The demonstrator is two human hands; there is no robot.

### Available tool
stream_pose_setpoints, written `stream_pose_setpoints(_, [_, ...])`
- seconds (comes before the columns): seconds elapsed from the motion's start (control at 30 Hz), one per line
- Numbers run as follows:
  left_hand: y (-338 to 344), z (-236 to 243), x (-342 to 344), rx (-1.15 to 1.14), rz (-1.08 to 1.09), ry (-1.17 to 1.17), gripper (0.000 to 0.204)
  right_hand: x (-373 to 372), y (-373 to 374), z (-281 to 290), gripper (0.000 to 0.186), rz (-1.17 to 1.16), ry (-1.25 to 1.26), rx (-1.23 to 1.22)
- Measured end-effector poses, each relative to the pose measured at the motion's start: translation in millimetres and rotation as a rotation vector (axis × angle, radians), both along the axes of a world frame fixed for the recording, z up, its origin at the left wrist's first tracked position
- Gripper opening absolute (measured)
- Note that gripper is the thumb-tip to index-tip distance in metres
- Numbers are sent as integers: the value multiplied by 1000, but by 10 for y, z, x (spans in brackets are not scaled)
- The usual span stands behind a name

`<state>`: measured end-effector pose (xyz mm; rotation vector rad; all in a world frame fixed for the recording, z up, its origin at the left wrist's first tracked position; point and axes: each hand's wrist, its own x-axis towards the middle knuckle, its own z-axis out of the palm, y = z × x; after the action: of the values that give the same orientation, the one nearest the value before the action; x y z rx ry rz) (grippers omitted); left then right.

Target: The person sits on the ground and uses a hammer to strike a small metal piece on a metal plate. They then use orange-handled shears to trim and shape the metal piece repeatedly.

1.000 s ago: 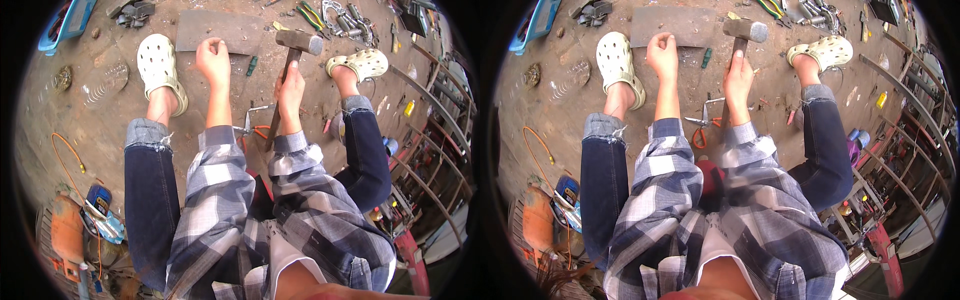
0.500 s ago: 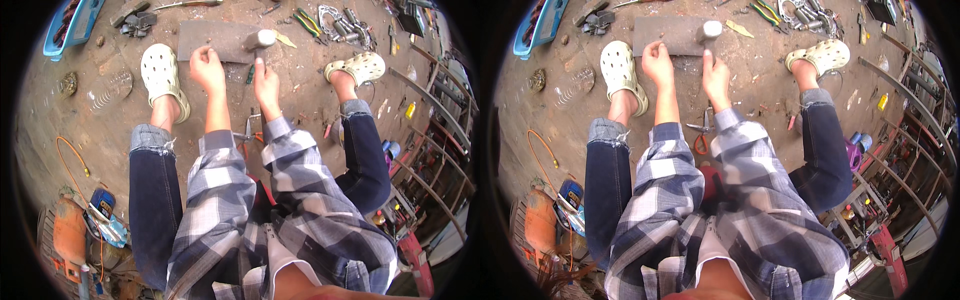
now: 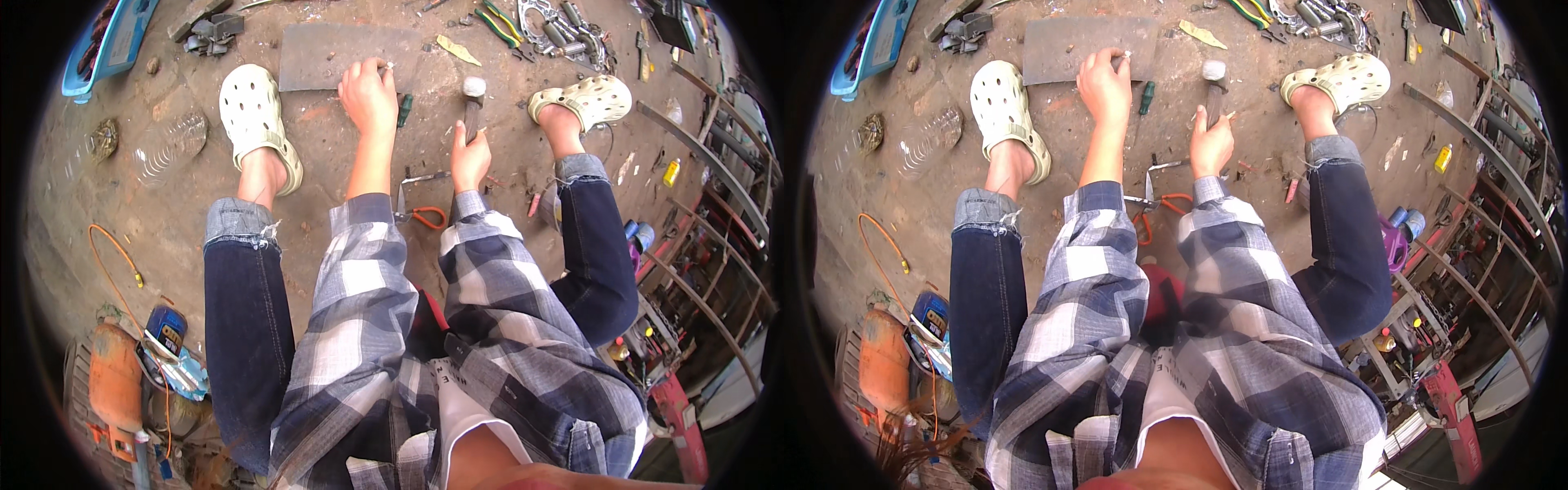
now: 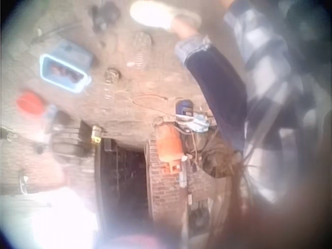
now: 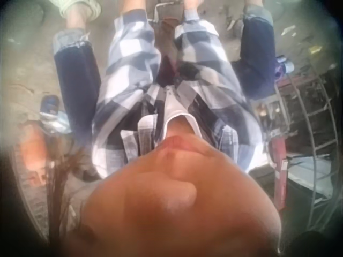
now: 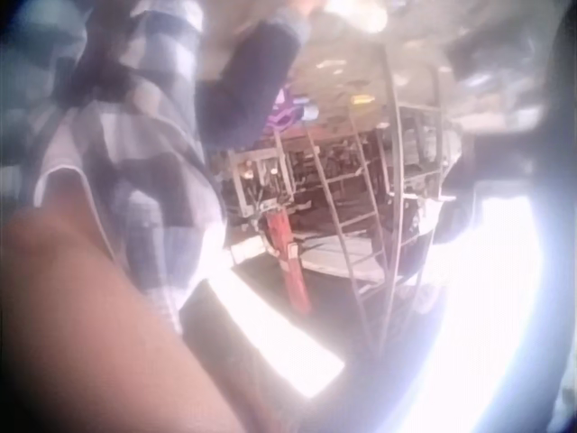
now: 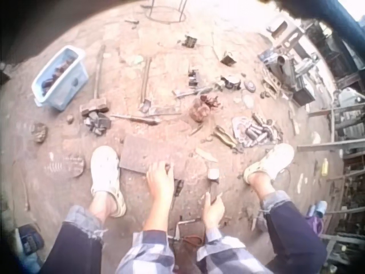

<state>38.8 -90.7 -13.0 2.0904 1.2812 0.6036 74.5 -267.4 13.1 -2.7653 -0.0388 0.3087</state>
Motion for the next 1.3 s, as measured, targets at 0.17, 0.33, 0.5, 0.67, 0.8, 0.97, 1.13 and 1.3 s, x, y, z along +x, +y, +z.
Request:
stream_pose_setpoints(0.17, [3,-29,84,30,-11,19,11,-117,89,18,36,-6,106,161])
stream_pose_setpoints(0.33, [11,-55,22,28,-1,-7,8,-38,113,-56,24,265,-343,165])
stream_pose_setpoints(0.5, [26,-58,15,-111,30,-178,7,254,665,130,20,119,197,709])
stream_pose_setpoints(0.67, [86,373,-60,-578,-54,-574,8,400,976,415,20,177,350,965])
stream_pose_setpoints(0.8, [34,700,-80,-707,-118,-798,9,376,1006,818,16,200,424,1083])
stream_pose_setpoints(0.97, [-67,1301,-118,-676,-239,-903,12,257,884,1487,13,236,308,1207])
stream_pose_setpoints(1.13, [-204,1911,-265,-382,-219,-909,17,108,686,2168,12,204,423,1330])
stream_pose_setpoints(1.3, [-360,2518,-434,-61,-301,-840,25,-51,418,2746,15,209,462,1365])
